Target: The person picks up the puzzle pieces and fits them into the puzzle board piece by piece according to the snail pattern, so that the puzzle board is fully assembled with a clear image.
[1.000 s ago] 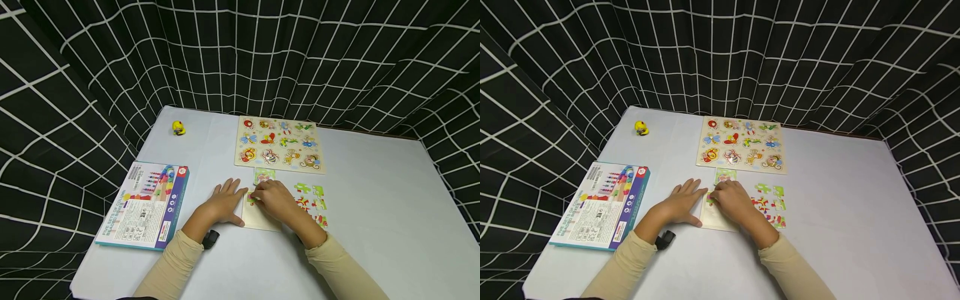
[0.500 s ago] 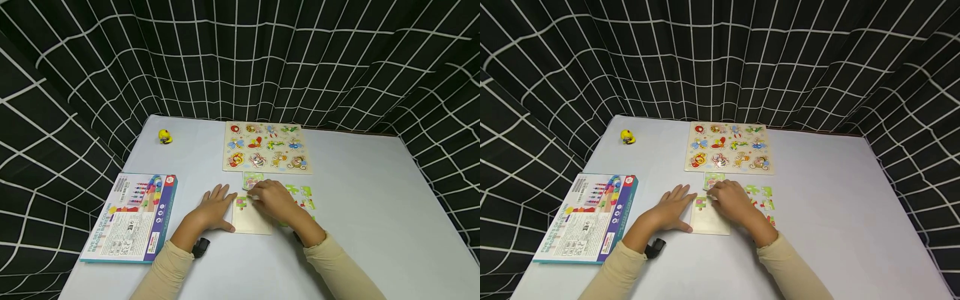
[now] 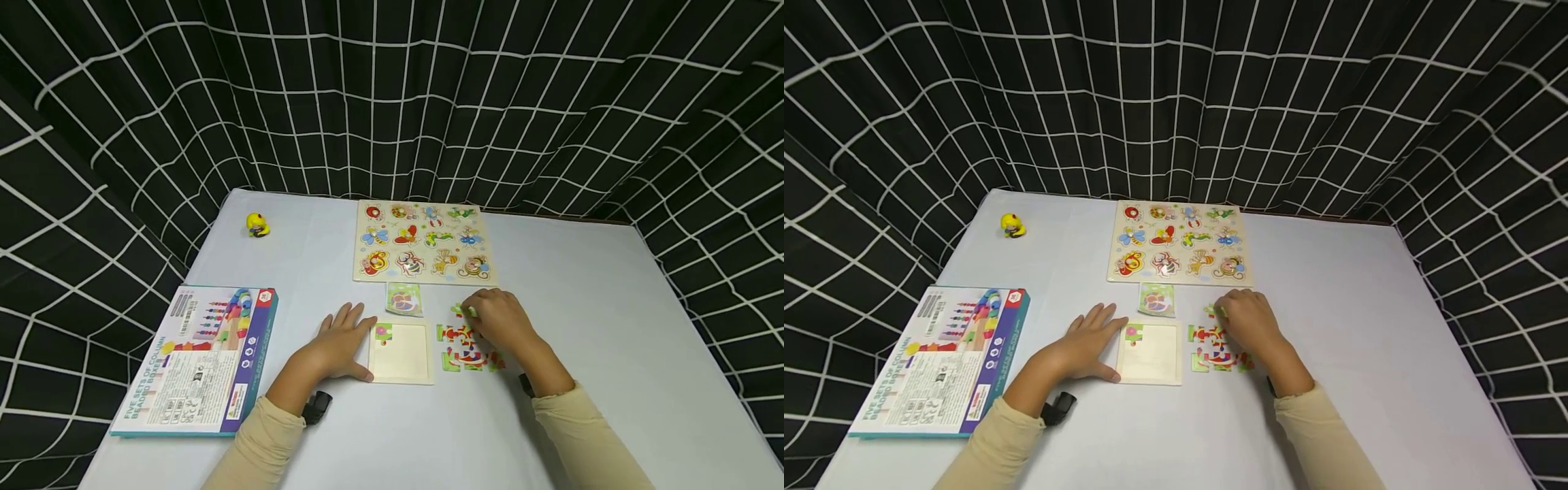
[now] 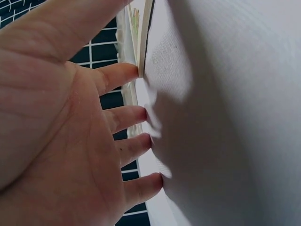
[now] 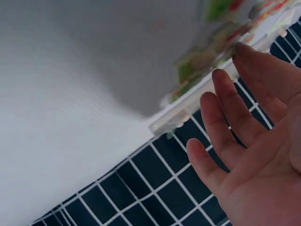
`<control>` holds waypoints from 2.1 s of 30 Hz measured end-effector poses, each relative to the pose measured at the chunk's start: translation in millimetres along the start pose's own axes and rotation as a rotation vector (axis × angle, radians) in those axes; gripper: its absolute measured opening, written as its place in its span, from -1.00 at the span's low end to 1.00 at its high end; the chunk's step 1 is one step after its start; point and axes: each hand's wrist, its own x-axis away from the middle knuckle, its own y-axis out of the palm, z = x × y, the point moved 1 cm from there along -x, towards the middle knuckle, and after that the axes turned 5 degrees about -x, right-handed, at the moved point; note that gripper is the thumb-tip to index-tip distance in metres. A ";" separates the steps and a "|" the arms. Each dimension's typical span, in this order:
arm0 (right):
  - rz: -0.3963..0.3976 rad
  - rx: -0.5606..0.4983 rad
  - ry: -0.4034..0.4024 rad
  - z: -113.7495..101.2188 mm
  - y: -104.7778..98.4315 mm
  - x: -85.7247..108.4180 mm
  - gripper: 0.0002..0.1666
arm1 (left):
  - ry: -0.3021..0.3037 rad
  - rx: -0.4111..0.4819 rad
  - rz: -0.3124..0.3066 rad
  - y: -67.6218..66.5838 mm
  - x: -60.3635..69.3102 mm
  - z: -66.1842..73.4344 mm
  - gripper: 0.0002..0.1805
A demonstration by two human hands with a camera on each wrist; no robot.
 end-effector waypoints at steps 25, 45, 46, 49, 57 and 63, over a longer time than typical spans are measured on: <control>0.059 -0.098 -0.352 -70.7 5.4 -11.9 -0.73 | -0.004 -0.029 -0.018 -0.3 -0.8 -1.5 0.15; 0.032 -0.040 -0.315 -92.5 19.3 -16.1 -0.76 | -0.001 -0.036 -0.020 -4.2 -0.1 1.4 0.13; 0.033 -0.039 -0.312 -92.2 18.9 -15.7 -0.76 | -0.001 -0.035 -0.021 -4.6 -0.6 2.1 0.13; 0.033 -0.029 -0.305 -91.6 17.5 -14.7 -0.76 | 0.001 -0.033 -0.018 -5.1 -2.3 3.8 0.13; -0.005 -0.072 -0.317 -85.0 13.5 -12.4 -0.75 | -0.001 -0.008 -0.012 1.5 -3.7 1.5 0.14; 0.020 -0.136 -0.253 -56.5 1.9 -9.3 -0.68 | -0.012 0.024 0.001 6.1 2.6 -4.0 0.13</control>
